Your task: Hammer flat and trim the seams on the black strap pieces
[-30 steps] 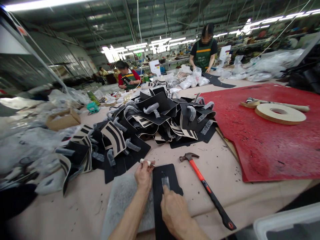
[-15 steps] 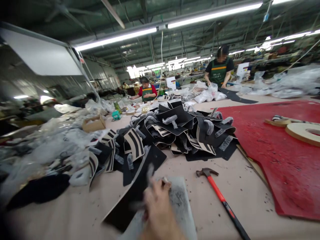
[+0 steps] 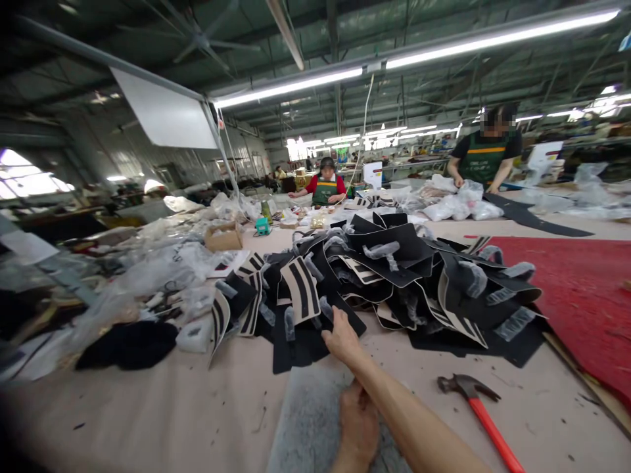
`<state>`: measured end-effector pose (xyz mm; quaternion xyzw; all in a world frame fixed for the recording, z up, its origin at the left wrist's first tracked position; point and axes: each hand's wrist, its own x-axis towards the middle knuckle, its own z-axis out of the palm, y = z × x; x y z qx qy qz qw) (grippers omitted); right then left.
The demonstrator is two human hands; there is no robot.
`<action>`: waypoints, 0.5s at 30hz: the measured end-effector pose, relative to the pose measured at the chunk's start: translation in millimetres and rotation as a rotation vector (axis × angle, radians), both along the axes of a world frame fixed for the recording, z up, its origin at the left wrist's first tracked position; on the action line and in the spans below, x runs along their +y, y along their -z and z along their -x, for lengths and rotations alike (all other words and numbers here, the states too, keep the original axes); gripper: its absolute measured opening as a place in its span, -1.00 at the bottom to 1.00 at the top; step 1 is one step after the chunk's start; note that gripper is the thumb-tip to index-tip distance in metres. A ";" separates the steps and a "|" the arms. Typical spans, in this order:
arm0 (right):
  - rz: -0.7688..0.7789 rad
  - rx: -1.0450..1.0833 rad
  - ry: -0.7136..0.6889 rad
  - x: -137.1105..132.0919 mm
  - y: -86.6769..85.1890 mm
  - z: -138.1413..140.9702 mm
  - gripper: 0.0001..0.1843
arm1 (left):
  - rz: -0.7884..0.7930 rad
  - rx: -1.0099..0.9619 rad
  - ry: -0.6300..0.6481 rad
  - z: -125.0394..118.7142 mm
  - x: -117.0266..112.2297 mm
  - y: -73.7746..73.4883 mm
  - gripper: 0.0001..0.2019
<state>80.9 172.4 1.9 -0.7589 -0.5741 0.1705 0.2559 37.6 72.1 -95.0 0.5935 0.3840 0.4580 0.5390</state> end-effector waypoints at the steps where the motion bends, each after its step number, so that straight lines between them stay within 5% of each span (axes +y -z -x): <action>1: 0.022 -0.023 -0.007 11.2 1.1 -1.0 -0.26 | 0.004 0.014 -0.007 -0.2 -0.3 -0.7 -0.76; 5: 0.094 -0.128 -0.028 37.6 -4.6 -1.6 -0.51 | 0.020 0.088 -0.024 1.6 1.0 -2.8 -0.83; 9: 0.077 -0.250 -0.050 31.0 -31.0 -24.4 -0.63 | 0.008 0.140 -0.002 4.7 2.5 -5.8 -0.91; 15: 0.020 -0.355 -0.022 -71.8 -59.2 -81.0 -0.49 | -0.024 0.108 -0.026 8.3 3.1 -10.6 -0.85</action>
